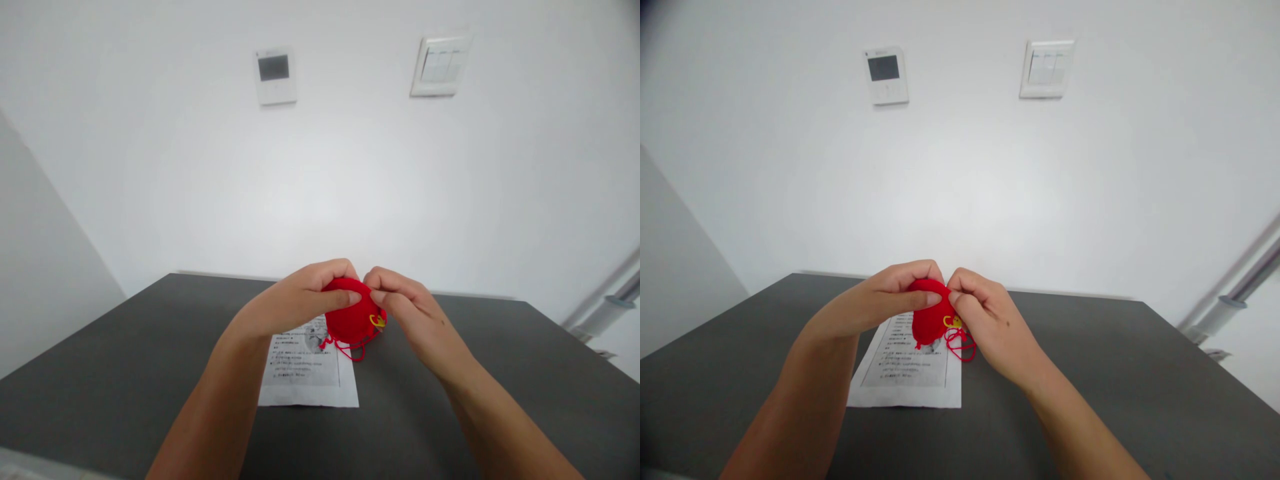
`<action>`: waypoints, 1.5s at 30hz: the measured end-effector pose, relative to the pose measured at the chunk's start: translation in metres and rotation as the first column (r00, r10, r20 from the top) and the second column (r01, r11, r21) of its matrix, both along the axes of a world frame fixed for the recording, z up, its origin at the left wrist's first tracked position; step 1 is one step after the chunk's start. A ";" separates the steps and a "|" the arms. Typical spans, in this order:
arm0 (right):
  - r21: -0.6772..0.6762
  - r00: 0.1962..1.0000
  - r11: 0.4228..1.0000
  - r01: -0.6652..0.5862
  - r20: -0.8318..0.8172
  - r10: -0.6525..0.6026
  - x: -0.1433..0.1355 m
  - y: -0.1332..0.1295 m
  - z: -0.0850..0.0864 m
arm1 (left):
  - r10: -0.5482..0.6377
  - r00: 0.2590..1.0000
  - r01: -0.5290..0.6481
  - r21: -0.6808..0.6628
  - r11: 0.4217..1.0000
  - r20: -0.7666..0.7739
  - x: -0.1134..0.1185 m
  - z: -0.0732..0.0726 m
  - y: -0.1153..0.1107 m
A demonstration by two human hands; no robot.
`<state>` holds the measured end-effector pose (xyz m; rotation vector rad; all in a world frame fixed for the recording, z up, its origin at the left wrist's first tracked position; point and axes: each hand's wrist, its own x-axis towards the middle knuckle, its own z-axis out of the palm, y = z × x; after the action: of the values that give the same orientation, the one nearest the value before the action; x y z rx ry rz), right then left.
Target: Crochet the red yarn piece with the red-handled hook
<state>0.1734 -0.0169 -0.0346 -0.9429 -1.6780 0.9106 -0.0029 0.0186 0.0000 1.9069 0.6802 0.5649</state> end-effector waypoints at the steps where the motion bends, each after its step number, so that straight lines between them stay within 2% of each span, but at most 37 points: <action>1: 0.001 1.000 1.000 0.000 0.003 0.000 0.000 0.000 0.001 | 0.002 1.000 -0.002 0.002 1.000 -0.003 0.000 0.000 0.000; 12: 0.034 0.999 0.999 0.026 0.038 -0.027 0.000 -0.001 0.001 | 0.020 0.999 -0.019 0.031 0.999 -0.032 0.001 0.001 -0.001; 20: 0.063 0.994 0.993 0.105 -0.031 -0.103 0.001 0.000 -0.002 | 0.040 0.995 -0.034 -0.056 0.998 0.097 0.001 -0.003 0.002; 45: 0.044 0.998 0.997 0.060 -0.025 -0.059 0.000 0.000 -0.001 | 0.040 0.995 -0.035 -0.057 0.998 0.095 0.001 -0.003 0.001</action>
<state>0.1737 -0.0169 -0.0357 -0.9434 -1.6348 0.8378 -0.0022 0.0192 -0.0030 1.8068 0.6641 0.6508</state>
